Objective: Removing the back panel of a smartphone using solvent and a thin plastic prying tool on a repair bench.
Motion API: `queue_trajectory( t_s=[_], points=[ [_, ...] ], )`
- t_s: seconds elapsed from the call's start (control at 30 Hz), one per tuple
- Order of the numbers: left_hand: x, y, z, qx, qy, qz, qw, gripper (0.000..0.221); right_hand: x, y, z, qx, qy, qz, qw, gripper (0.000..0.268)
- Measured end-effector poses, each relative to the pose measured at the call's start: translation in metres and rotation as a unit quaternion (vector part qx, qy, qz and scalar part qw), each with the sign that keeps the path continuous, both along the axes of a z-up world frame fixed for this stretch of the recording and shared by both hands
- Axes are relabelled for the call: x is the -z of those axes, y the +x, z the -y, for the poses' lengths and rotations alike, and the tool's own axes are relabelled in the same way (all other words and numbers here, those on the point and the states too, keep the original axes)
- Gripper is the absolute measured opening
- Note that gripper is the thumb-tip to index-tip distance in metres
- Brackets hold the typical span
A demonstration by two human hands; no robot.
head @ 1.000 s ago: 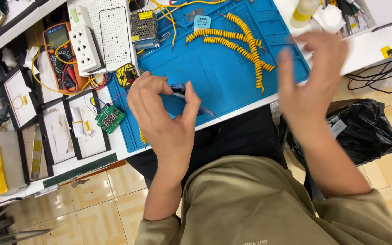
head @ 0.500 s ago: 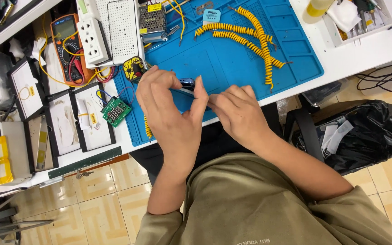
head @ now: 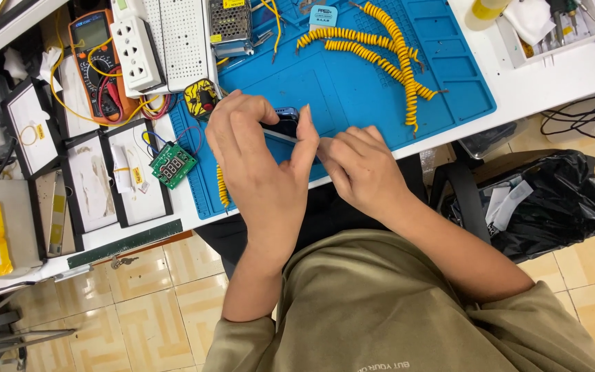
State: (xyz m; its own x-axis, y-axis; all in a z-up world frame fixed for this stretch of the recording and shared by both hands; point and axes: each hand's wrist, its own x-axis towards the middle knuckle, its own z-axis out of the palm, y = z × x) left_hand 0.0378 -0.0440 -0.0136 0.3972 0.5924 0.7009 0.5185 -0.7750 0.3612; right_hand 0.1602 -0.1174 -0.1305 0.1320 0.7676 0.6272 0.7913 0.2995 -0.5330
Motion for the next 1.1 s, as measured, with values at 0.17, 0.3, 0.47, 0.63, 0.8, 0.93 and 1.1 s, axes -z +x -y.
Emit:
queue_trajectory(
  t_s=[0.17,0.3,0.47,0.63,0.8,0.93,1.1],
  points=[
    [0.001,0.0,0.001,-0.001,-0.003,0.0,1.0,0.028,0.0,0.002,0.002,-0.012,0.001,-0.002,1.0,0.007],
    [-0.001,0.001,0.002,-0.002,-0.009,0.004,1.0,0.029,0.002,0.003,0.004,-0.007,-0.006,0.011,1.0,0.017],
    [-0.003,0.0,0.002,0.0,-0.011,0.005,1.0,0.029,0.002,0.005,0.006,-0.007,-0.023,0.021,0.999,0.019],
    [-0.002,0.001,0.003,0.001,-0.008,0.005,1.0,0.029,0.003,0.006,0.007,-0.018,-0.043,0.018,0.999,0.016],
    [-0.002,0.003,0.003,-0.007,-0.002,0.01,1.0,0.029,0.004,0.006,0.009,-0.021,-0.048,0.016,0.999,0.016],
    [-0.004,0.0,0.001,0.001,-0.011,-0.003,1.0,0.031,0.003,0.006,0.009,-0.024,-0.051,0.012,0.998,0.009],
    [-0.015,-0.004,-0.004,0.05,-0.072,0.02,0.996,0.032,0.002,0.003,0.005,-0.006,-0.027,0.032,0.999,0.007]
  ],
)
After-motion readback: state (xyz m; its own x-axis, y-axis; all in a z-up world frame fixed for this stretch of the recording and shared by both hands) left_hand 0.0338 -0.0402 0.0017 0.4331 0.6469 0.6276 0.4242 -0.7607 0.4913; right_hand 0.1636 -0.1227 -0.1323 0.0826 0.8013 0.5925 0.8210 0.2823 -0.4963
